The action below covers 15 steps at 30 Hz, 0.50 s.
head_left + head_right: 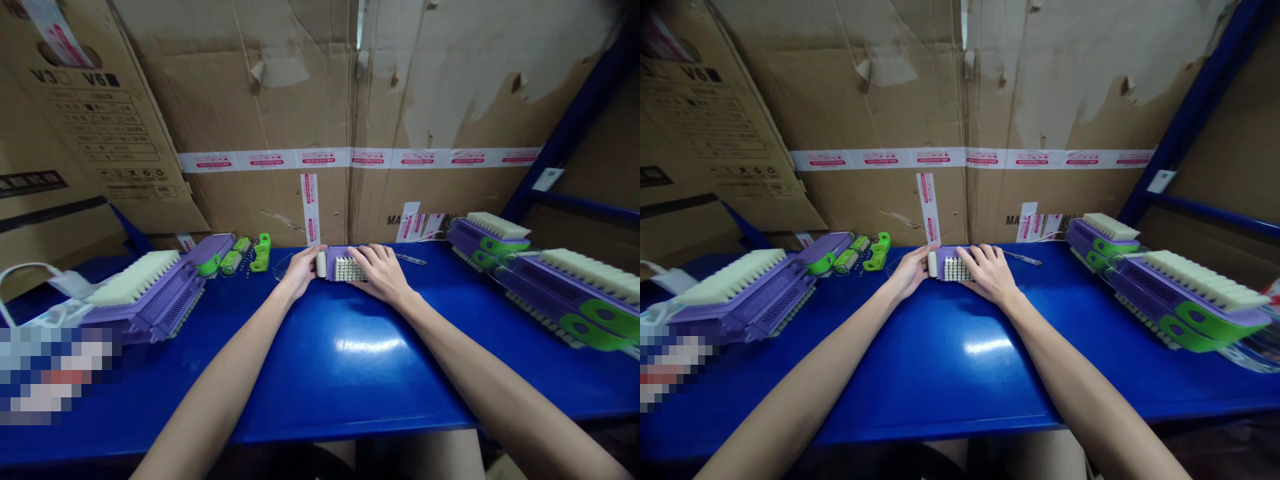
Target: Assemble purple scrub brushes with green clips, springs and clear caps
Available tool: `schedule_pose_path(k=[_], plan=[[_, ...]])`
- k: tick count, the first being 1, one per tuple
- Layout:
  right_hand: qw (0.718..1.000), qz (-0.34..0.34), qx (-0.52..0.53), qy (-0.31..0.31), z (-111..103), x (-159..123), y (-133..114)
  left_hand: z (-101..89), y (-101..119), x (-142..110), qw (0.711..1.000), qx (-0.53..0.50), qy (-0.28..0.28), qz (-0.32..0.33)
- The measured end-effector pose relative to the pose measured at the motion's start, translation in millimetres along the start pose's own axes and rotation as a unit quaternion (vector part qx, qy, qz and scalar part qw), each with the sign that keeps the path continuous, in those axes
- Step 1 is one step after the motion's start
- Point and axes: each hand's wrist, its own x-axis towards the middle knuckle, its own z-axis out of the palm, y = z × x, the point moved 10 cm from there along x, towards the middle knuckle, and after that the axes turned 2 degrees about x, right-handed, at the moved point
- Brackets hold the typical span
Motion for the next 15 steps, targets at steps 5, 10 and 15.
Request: schedule_pose_path(k=[5,10,15], plan=[[0.999,0.002,-0.012,0.043,-8,-1,0,10.6,-15,-9,0.992,-0.021,-0.027,-0.121],[0.999,0.008,-0.015,0.051,-8,-2,-1,20.6,-19,-16,0.982,-0.028,-0.062,-0.176],[0.999,0.016,-0.011,0.045,-6,-2,0,17.9,-14,-13,0.986,-0.021,-0.052,-0.156]])
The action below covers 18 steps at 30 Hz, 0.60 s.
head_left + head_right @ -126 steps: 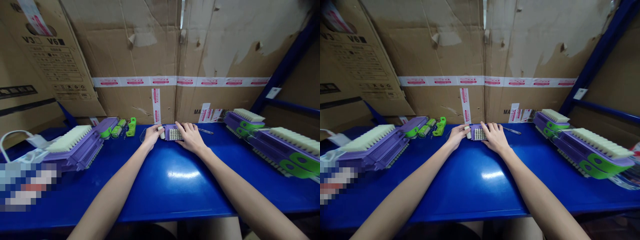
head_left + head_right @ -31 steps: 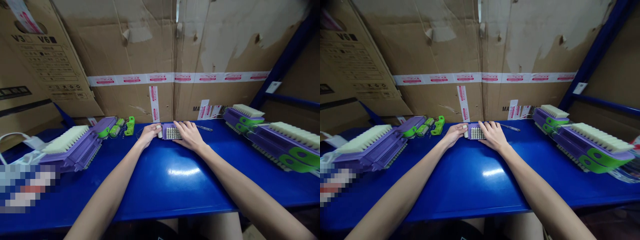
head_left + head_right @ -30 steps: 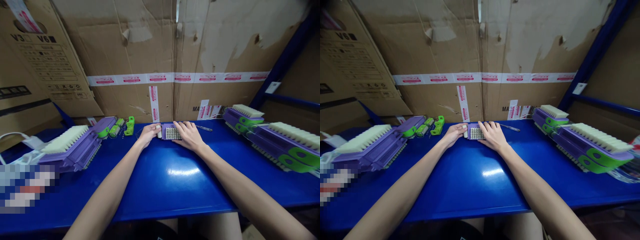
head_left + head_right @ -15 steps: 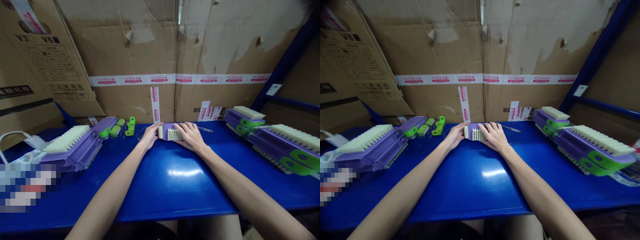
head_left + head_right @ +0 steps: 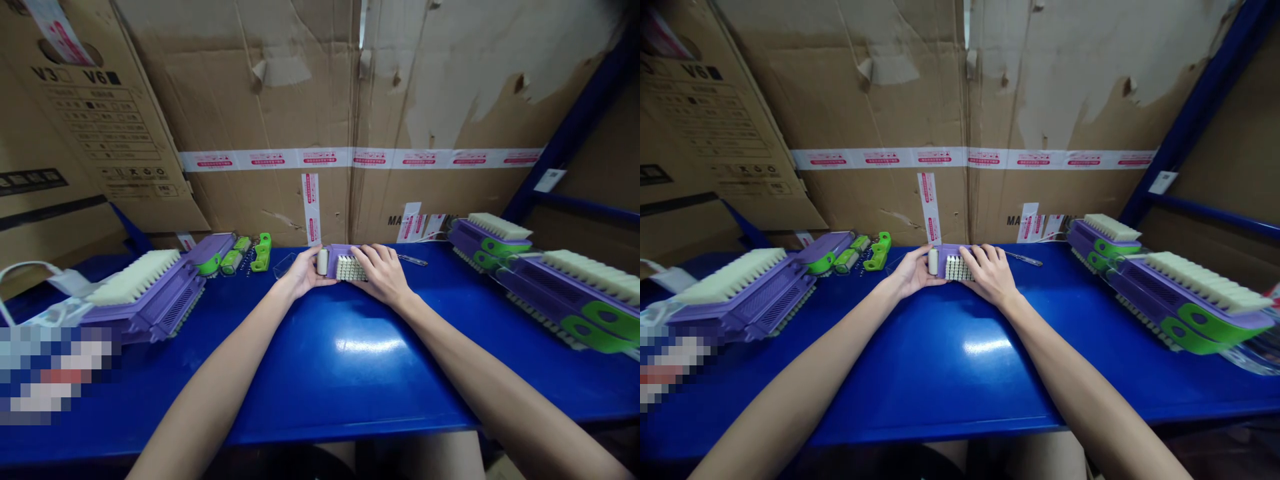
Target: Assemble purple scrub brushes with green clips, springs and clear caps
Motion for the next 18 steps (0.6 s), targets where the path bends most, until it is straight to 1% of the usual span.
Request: schedule_pose_path(k=[5,10,12,14,15,18], plan=[[1.000,0.008,-0.002,-0.025,4,-1,2,-1.1,1,3,1.000,0.010,-0.003,0.017],[0.999,0.016,0.005,-0.031,5,0,3,-5.1,-2,4,0.998,0.047,0.022,0.017],[0.999,0.025,0.007,-0.033,6,1,4,-6.5,-1,3,0.996,0.075,0.040,0.029],[0.999,0.032,0.005,-0.038,7,2,6,-8.0,6,1,0.990,0.109,0.066,0.067],[0.999,0.035,0.002,-0.041,7,2,7,-9.8,13,-1,0.984,0.123,0.085,0.097],[0.997,0.053,-0.014,-0.049,7,1,12,-25.0,41,-12,0.954,0.119,0.182,0.205]])
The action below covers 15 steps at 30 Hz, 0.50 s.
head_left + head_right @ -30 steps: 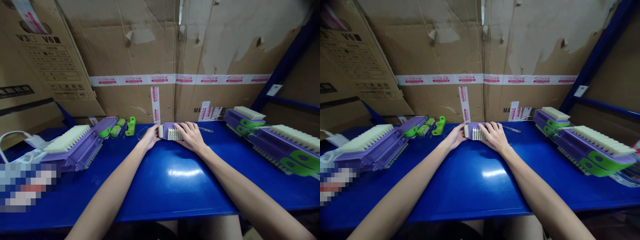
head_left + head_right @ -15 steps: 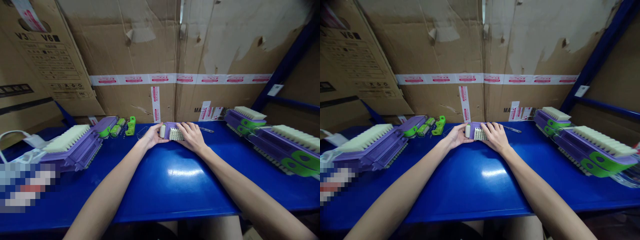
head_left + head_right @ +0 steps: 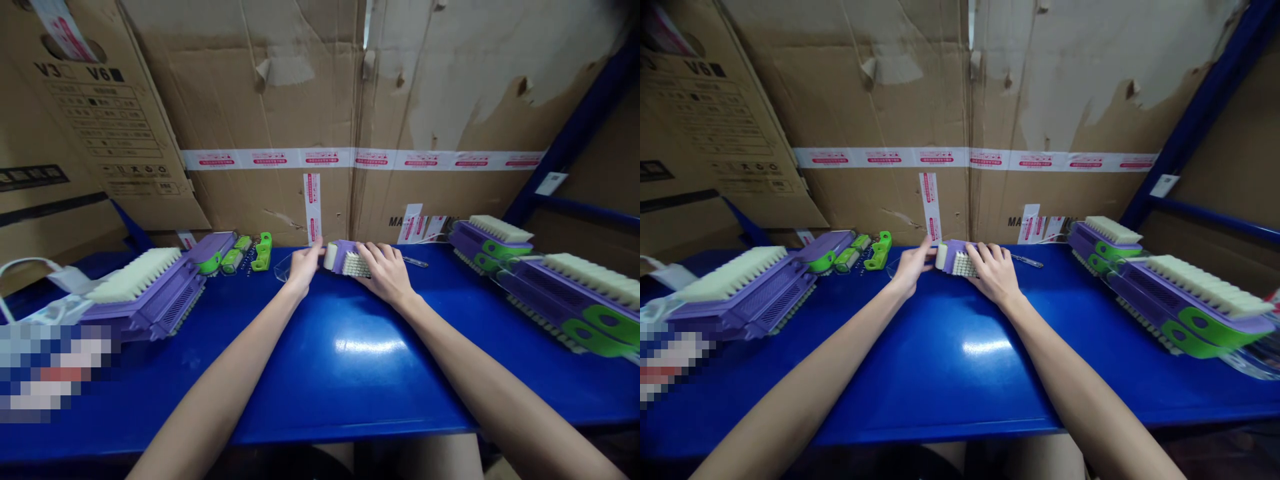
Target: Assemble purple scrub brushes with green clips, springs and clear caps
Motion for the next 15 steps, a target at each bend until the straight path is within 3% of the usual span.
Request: schedule_pose_path(k=[3,6,9,11,15], plan=[[1.000,0.027,-0.010,0.003,-2,0,7,-27.0,18,3,0.992,-0.030,0.107,0.067],[0.999,0.034,-0.008,0.013,-4,0,8,-41.2,29,5,0.984,0.008,0.139,0.112],[0.999,0.031,-0.002,0.016,-4,1,7,-50.2,39,4,0.968,0.128,0.155,0.153],[0.999,0.033,0.002,0.017,-3,1,7,-51.1,46,2,0.938,0.248,0.157,0.186],[0.999,0.036,0.010,0.015,-2,1,8,-40.6,48,-3,0.837,0.479,0.143,0.225]])
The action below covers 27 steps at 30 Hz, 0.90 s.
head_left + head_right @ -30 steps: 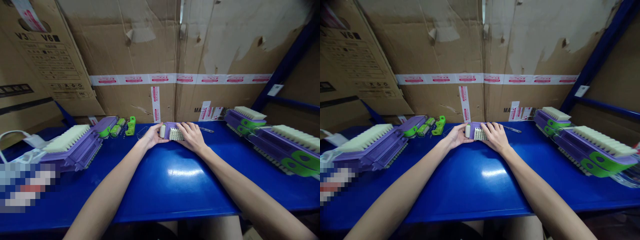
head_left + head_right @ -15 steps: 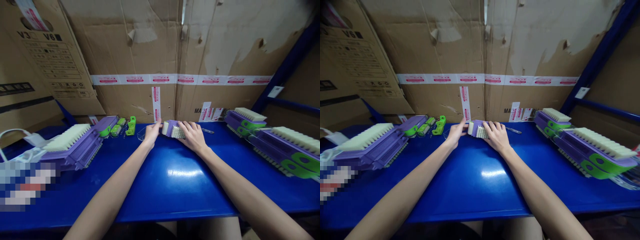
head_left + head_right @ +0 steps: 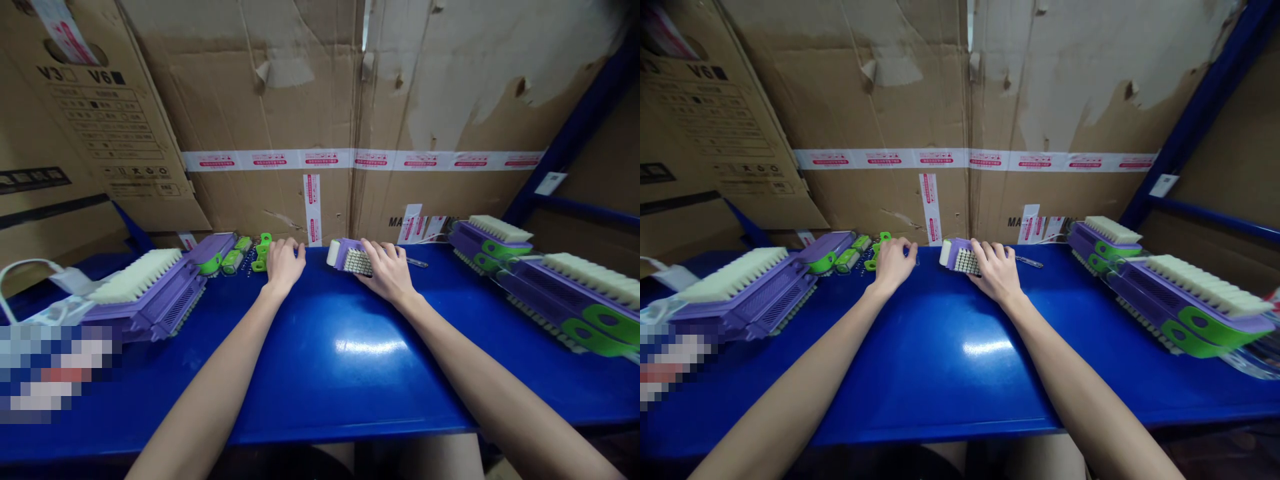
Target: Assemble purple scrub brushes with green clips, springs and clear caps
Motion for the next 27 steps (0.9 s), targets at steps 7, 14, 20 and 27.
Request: schedule_pose_path(k=[7,14,20,27], plan=[[1.000,0.000,-0.001,-0.011,2,0,-1,32.4,-9,-17,0.973,0.175,-0.150,-0.026],[1.000,-0.017,0.000,-0.016,3,-1,-5,33.2,6,-10,0.991,0.065,-0.116,0.034],[0.999,-0.032,0.012,-0.015,3,-1,-12,37.9,2,-9,0.994,-0.069,-0.085,-0.013],[0.998,-0.045,0.032,-0.007,2,-1,-17,40.0,-2,-14,0.974,-0.193,-0.098,-0.063]])
